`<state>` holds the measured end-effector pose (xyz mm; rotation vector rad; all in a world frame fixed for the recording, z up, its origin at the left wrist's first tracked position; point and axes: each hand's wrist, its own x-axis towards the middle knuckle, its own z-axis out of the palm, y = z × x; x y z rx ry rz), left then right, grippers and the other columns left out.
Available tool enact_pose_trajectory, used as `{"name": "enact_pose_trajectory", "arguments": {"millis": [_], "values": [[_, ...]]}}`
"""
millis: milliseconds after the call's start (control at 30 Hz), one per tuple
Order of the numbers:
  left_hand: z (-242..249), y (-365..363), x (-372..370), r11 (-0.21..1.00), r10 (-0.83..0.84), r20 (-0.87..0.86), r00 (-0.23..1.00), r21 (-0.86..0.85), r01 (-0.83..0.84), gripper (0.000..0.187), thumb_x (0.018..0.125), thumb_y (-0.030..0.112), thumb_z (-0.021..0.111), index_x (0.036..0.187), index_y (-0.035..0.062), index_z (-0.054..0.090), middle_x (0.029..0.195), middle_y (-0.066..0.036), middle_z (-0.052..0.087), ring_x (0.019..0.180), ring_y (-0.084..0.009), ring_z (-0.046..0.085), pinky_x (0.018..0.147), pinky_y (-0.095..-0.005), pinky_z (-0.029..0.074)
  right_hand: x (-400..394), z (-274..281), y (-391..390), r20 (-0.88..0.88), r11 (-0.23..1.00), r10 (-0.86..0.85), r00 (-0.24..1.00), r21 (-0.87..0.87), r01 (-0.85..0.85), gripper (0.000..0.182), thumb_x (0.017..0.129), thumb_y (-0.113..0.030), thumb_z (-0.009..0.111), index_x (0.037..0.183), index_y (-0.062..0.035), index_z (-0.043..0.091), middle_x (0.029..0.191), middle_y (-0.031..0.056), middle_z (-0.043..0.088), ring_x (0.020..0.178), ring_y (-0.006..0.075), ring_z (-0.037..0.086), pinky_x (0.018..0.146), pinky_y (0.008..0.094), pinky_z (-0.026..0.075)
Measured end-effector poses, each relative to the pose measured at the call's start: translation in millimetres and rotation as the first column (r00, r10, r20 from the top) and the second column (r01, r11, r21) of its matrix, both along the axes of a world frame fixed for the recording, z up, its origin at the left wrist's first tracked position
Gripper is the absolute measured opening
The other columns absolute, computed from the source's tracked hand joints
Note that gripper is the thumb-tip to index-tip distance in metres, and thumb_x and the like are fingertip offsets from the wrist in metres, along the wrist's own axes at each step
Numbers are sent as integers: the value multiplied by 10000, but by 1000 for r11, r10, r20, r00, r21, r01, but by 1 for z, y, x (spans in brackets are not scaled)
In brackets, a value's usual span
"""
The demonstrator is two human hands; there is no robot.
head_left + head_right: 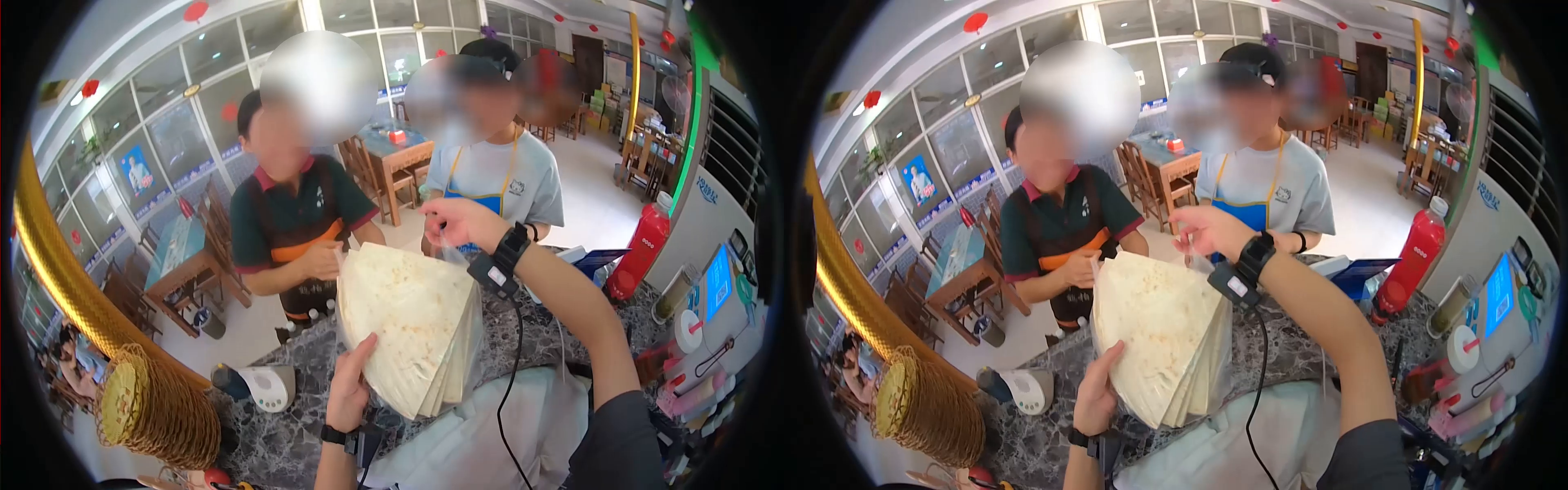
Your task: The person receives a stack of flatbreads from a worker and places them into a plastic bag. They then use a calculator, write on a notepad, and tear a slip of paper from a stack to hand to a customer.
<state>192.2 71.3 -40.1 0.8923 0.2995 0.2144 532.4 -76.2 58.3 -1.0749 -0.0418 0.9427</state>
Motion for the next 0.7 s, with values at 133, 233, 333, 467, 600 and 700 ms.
{"name": "enact_pose_trajectory", "arguments": {"millis": [133,233,333,467,600,700], "values": [[-15,7,15,996,75,-58,995,-34,-77,586,999,195,757,1451,-111,545,1425,-185,666,1249,-271,679,1054,-364,544,-9,11,-17,-118,999,-30,993,37,34,241,936,-89,778,1066,-59,577,636,36,482,554,189,535,651,375,571],[-20,7,12,999,48,-87,995,3,-48,583,1006,185,741,1466,-107,532,1429,-194,662,1271,-279,668,1079,-379,533,-13,9,-26,60,996,2,998,85,-7,228,944,-78,752,1065,-41,562,765,72,545,688,219,592,686,380,583],[-18,6,9,998,41,-83,996,44,-37,618,1019,211,733,1490,-112,498,1450,-196,645,1300,-283,649,1114,-391,511,13,16,-48,-243,957,-76,967,254,139,217,958,-45,717,1099,-19,554,928,132,574,892,284,631,829,436,608],[-29,9,9,990,76,-40,996,120,-71,647,1055,252,697,1524,-118,447,1499,-192,607,1333,-274,621,1139,-391,489,-6,-6,-58,654,910,-162,739,389,-145,484,932,-77,765,1335,5,509,1214,137,541,1080,349,622,1023,492,556],[-22,1,6,986,116,15,993,123,-117,641,1047,222,713,1523,-114,444,1494,-186,609,1333,-268,615,1137,-390,481,-43,70,-23,-47,930,-246,968,271,249,472,903,-88,798,1304,-26,556,1256,148,516,1193,403,571,1097,581,490],[-9,0,10,965,162,42,986,202,-167,579,1039,169,713,1504,-77,472,1485,-169,614,1339,-257,606,1149,-396,469,-37,80,1,-69,940,-198,978,268,210,336,907,-112,793,1179,-28,613,1244,137,534,1192,400,564,1063,586,513]]}}
